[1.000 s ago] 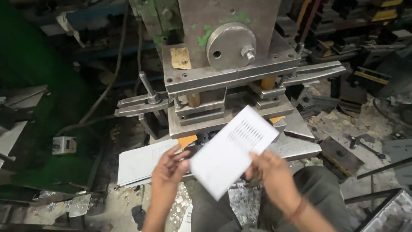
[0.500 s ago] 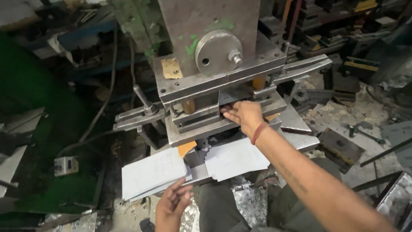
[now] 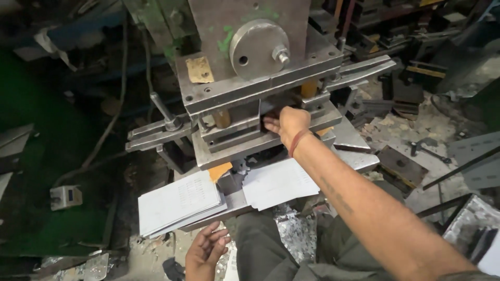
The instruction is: Placing metal plates into an industrial stamping machine for processing and stacking them afterwards.
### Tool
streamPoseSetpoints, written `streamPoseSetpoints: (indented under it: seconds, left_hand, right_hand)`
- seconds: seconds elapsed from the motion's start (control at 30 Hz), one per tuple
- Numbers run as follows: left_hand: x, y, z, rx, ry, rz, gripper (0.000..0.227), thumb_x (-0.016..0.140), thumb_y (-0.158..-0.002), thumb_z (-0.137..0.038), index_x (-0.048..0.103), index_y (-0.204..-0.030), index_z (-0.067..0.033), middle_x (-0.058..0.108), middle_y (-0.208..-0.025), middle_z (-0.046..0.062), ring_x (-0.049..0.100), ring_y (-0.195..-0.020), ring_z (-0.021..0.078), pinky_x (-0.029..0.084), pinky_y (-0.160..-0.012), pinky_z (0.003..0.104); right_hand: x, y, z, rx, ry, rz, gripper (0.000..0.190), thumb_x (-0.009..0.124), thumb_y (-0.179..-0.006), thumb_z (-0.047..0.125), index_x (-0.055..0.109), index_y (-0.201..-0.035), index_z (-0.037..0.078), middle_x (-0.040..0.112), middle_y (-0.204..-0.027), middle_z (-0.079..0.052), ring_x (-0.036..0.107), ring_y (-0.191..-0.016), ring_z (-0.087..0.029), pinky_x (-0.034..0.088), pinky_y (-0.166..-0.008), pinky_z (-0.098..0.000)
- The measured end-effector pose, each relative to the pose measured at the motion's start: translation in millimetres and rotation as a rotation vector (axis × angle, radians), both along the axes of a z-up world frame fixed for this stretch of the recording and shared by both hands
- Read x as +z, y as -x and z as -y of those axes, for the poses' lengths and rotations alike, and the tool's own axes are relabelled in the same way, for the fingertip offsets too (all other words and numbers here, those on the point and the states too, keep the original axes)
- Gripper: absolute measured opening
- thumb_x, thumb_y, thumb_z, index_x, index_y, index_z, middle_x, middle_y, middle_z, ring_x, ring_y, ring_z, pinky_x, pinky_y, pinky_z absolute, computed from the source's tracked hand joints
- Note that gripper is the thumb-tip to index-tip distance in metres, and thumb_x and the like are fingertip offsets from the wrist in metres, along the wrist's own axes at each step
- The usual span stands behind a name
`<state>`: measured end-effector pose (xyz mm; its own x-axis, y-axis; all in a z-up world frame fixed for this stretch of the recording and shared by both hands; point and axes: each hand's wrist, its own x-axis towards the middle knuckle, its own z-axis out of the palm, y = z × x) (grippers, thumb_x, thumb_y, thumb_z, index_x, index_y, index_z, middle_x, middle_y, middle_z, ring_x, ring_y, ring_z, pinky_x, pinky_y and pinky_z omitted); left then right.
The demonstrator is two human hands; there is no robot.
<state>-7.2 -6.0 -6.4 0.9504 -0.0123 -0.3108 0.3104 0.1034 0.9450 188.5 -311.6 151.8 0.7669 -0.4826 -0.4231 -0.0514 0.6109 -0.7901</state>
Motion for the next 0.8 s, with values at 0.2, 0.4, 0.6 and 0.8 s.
streamPoseSetpoints:
  seconds: [0.2, 0.4, 0.6, 0.8]
  left_hand:
    - [-2.1, -4.5, 14.3, -0.019, 0.036, -0.048, 0.052, 0.067, -0.086, 0.009, 0.061, -0.138, 0.0053, 0.078, -0.113, 0.029, 0.076, -0.1, 0.0335, 0.062, -0.084, 0.041]
    - [79.9, -17.2, 18.5, -0.049, -0.237, 0.07, 0.037, 0.071, -0.084, 0.003, 0.074, -0.12, -0.0023, 0.085, -0.108, 0.016, 0.08, -0.1, 0.0221, 0.065, -0.094, 0.035]
    - [99.8, -93.7, -38.5, -0.117, -0.758, 0.374, 0.053, 0.086, -0.077, -0.014, 0.071, -0.128, -0.0177, 0.076, -0.124, 0.01, 0.062, -0.128, 0.0363, 0.044, -0.113, 0.05]
    - [91.3, -148.9, -55.7, -0.64, -1.24, 0.248, 0.13, 0.1, -0.049, -0.047, 0.037, -0.159, -0.02, 0.043, -0.161, 0.015, 0.028, -0.155, 0.0381, 0.016, -0.127, 0.064]
  right_hand:
    - [2.1, -2.5, -6.8, -0.016, 0.12, -0.138, 0.024, 0.045, -0.091, -0.002, 0.065, -0.078, -0.004, 0.065, -0.067, -0.012, 0.049, -0.043, -0.016, 0.043, -0.036, -0.0293]
    - [10.9, 8.4, -6.9, 0.038, 0.151, -0.115, 0.023, 0.043, -0.091, -0.005, 0.064, -0.081, -0.008, 0.065, -0.072, -0.013, 0.048, -0.045, -0.016, 0.044, -0.038, -0.0298]
    - [-29.8, -23.9, 2.0, 0.047, 0.382, -0.152, 0.027, 0.043, -0.088, 0.0, 0.068, -0.09, -0.011, 0.068, -0.067, -0.018, 0.069, -0.047, -0.024, 0.063, -0.037, -0.0338]
    - [-20.9, -20.6, -0.3, 0.07, 0.366, -0.183, 0.025, 0.038, -0.092, 0.004, 0.061, -0.089, -0.002, 0.065, -0.058, -0.009, 0.066, -0.038, -0.019, 0.063, -0.037, -0.0273]
